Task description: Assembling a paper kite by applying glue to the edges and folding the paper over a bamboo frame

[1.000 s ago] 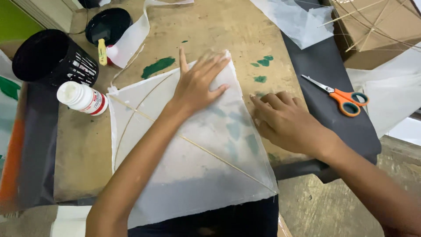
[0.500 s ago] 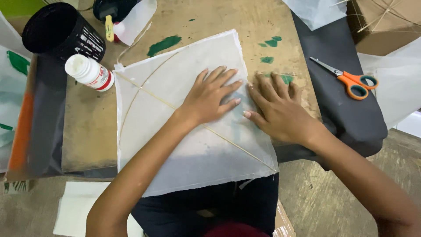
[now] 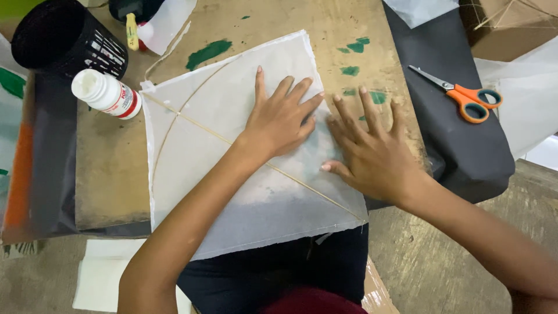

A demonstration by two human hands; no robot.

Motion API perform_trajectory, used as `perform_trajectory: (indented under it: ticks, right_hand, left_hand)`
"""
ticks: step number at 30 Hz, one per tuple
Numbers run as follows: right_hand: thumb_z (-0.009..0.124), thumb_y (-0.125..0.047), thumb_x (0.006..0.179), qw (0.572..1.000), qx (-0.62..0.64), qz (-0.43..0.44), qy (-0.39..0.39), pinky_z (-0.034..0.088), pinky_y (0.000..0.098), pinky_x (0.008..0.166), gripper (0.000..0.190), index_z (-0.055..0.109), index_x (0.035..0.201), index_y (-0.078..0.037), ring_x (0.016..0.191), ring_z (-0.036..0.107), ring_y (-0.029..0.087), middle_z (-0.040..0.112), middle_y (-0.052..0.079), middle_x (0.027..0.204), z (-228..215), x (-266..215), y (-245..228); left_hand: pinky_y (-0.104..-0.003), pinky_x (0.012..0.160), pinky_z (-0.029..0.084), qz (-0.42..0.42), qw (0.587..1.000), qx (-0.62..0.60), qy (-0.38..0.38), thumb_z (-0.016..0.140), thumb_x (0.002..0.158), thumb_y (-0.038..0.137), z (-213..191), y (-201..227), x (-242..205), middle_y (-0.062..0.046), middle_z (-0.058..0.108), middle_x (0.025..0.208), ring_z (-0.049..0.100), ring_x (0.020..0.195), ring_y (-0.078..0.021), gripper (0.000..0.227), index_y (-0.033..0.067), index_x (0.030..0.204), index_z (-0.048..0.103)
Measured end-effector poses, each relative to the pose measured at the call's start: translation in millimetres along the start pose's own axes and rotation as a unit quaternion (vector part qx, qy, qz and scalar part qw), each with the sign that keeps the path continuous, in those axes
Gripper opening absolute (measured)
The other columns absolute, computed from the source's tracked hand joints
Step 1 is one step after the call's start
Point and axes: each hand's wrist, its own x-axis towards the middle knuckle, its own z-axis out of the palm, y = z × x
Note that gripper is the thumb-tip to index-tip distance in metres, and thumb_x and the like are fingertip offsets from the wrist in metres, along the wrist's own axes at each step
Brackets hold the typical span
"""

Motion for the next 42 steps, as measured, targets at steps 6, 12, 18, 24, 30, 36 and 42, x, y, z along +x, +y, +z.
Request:
perform_trajectory:
  ticks: [6,12,18,24,30,36,42]
  right_hand:
    - [0.035,-0.082,0.092,0.994,-0.100,-0.012,0.040,0.032,0.0638,0.116,0.085,0.062,0.147,-0.023,0.157,0.031,0.035,0.036,0.002,0.172,-13.7,-17.9,-3.6]
    - [0.036,-0.078,0.094,0.997,-0.056,-0.023,0.038,0.036,0.0654,0.110,0.076,0.064,0.136,-0.022,0.154,0.038,0.040,0.043,0.006,0.167,-35.0,-30.5,-0.6]
    - [0.045,-0.055,0.102,0.998,0.064,0.007,0.023,0.040,0.0603,0.102,0.064,0.052,0.146,-0.010,0.154,0.033,0.045,0.040,0.016,0.166,-42.6,-23.4,26.2]
    - [0.059,-0.052,0.096,0.987,0.154,0.036,-0.013,0.043,0.0597,0.096,0.070,0.045,0.152,-0.014,0.150,0.034,0.043,0.040,0.014,0.163,-43.3,-10.7,34.6]
    - [0.061,-0.039,0.097,0.971,0.231,0.051,-0.036,0.040,0.0604,0.096,0.065,0.045,0.154,-0.011,0.153,0.028,0.040,0.038,0.013,0.164,-49.3,10.8,34.8]
    - [0.066,-0.021,0.102,0.943,0.318,-0.056,0.082,0.043,0.0537,0.108,0.047,0.054,0.142,0.001,0.130,0.053,0.043,0.059,0.023,0.139,-69.4,61.8,10.9]
    - [0.065,-0.018,0.101,0.935,0.334,-0.112,0.050,0.045,0.0497,0.101,0.042,0.057,0.139,-0.001,0.120,0.056,0.042,0.062,0.021,0.133,-88.5,129.1,-52.9]
  left_hand:
    - [-0.087,0.104,0.017,-0.023,0.998,-0.021,-0.061,0.054,0.098,0.036,-4.4,1.9,3.8,-0.008,0.053,0.145,0.050,0.129,-0.0338,0.041,0.0246,0.135,0.064]
    - [-0.089,0.100,0.020,-0.020,0.999,-0.033,0.003,0.057,0.098,0.037,-3.3,2.2,5.3,-0.007,0.060,0.134,0.051,0.124,-0.0331,0.032,0.0238,0.123,0.071]
    - [-0.089,0.101,0.016,-0.031,0.996,-0.033,-0.073,0.047,0.104,0.050,-8.6,-2.9,10.1,-0.002,0.057,0.143,0.054,0.124,-0.0276,0.044,0.0276,0.140,0.057]
    - [-0.086,0.106,0.016,-0.025,0.997,-0.012,-0.078,0.053,0.102,0.058,1.3,-6.8,9.1,-0.006,0.039,0.162,0.052,0.132,-0.0285,0.065,0.0333,0.159,0.032]
    - [-0.082,0.111,0.008,-0.064,0.987,-0.113,-0.090,0.050,0.104,0.054,-34.8,-19.3,11.0,-0.006,0.029,0.167,0.045,0.145,-0.0252,0.064,0.0233,0.158,0.036]
    - [-0.046,0.099,0.043,-0.095,0.971,-0.161,0.146,0.062,0.102,0.025,-55.5,-67.1,-31.4,-0.006,0.070,0.126,0.066,0.112,-0.0291,0.030,0.0108,0.128,0.067]
    - [-0.046,0.082,0.048,-0.141,0.962,-0.152,0.177,0.064,0.094,0.015,-81.7,-96.4,-90.6,-0.010,0.070,0.111,0.065,0.096,-0.0340,0.021,0.0075,0.114,0.066]
